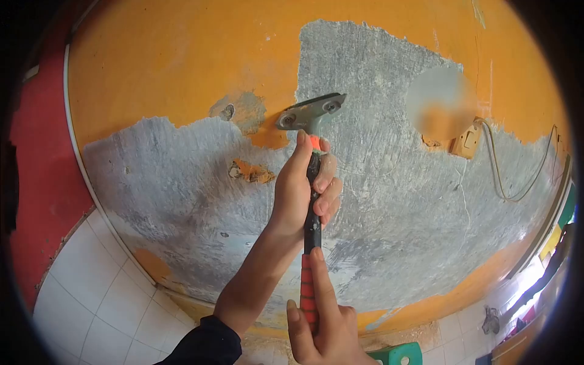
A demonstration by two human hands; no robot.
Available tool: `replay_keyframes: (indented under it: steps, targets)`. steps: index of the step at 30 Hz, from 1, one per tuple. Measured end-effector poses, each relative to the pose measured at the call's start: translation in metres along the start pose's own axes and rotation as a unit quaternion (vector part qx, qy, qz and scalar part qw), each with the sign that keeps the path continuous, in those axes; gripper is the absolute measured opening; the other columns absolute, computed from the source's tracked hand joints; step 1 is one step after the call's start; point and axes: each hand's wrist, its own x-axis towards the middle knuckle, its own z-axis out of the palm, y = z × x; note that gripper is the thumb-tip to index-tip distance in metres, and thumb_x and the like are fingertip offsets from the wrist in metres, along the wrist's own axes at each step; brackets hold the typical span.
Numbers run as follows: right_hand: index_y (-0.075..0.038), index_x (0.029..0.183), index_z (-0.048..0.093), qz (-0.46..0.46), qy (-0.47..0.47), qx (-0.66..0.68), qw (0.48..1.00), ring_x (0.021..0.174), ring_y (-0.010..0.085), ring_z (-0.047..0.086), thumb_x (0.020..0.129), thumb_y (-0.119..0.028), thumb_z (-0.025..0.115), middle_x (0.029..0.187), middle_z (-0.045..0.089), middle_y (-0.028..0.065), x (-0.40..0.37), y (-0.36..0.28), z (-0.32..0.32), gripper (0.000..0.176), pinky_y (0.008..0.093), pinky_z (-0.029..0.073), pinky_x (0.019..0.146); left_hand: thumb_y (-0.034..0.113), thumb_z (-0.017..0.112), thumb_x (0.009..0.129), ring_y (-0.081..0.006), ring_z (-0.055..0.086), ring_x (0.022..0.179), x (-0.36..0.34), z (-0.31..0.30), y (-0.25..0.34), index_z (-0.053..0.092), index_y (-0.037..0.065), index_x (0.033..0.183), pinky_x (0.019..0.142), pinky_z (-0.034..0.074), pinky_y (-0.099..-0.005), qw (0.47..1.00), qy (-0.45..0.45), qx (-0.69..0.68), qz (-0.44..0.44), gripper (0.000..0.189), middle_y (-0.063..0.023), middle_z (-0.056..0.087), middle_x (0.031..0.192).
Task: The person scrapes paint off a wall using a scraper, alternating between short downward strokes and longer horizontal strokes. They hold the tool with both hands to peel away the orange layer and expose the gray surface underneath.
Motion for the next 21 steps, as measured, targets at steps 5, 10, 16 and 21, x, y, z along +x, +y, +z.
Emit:
replay_keyframes:
  steps: [5,10,16,21]
  targets:
    - [0.003,0.146,0.005,0.019,0.025,0.061,0.998,0.059,0.0073,0.052,0.085,-0.006,0.058,0.105,0.058,0.0151,-0.013,0.018,0.015,0.081,0.02,0.046,0.057,0.049,0.032,0.099,-0.0084,0.034,0.032,-0.016,-0.012,-0.013,0.043,0.007,0.102,0.029,0.03,-0.0234,0.998,0.023,0.053,0.005,0.043,0.0021,0.036,0.054]
    - [-0.001,0.146,0.007,0.019,0.113,0.082,0.99,0.055,0.0101,0.054,0.086,-0.004,0.057,0.093,0.055,0.0123,-0.028,0.045,0.038,0.078,0.0201,0.047,0.053,0.044,0.031,0.101,-0.0091,0.039,0.035,-0.03,-0.018,-0.015,0.043,0.004,0.112,0.031,0.033,-0.0239,0.993,0.045,0.111,-0.001,0.044,0.0008,0.041,0.058]
    - [-0.005,0.146,0.004,0.007,0.058,0.509,0.859,0.047,0.0279,0.056,0.092,-0.032,0.047,0.063,0.054,0.0231,-0.024,0.061,0.044,0.073,0.0344,0.046,0.044,0.036,0.031,0.102,-0.0111,0.046,0.04,-0.037,-0.002,0.008,0.041,0.003,0.116,0.035,0.037,-0.0246,0.99,-0.035,0.131,0.036,0.038,-0.0026,0.045,0.064]
    - [0.0,0.145,0.015,0.067,-0.017,0.56,0.826,0.06,0.0223,0.058,0.09,-0.036,0.051,0.09,0.058,0.0233,-0.011,0.071,0.045,0.075,0.0323,0.046,0.056,0.03,0.039,0.101,-0.0088,0.042,0.037,-0.035,-0.019,0.015,0.039,0.004,0.116,0.032,0.033,-0.0228,0.983,0.012,0.167,0.079,0.03,-0.0015,0.044,0.067]
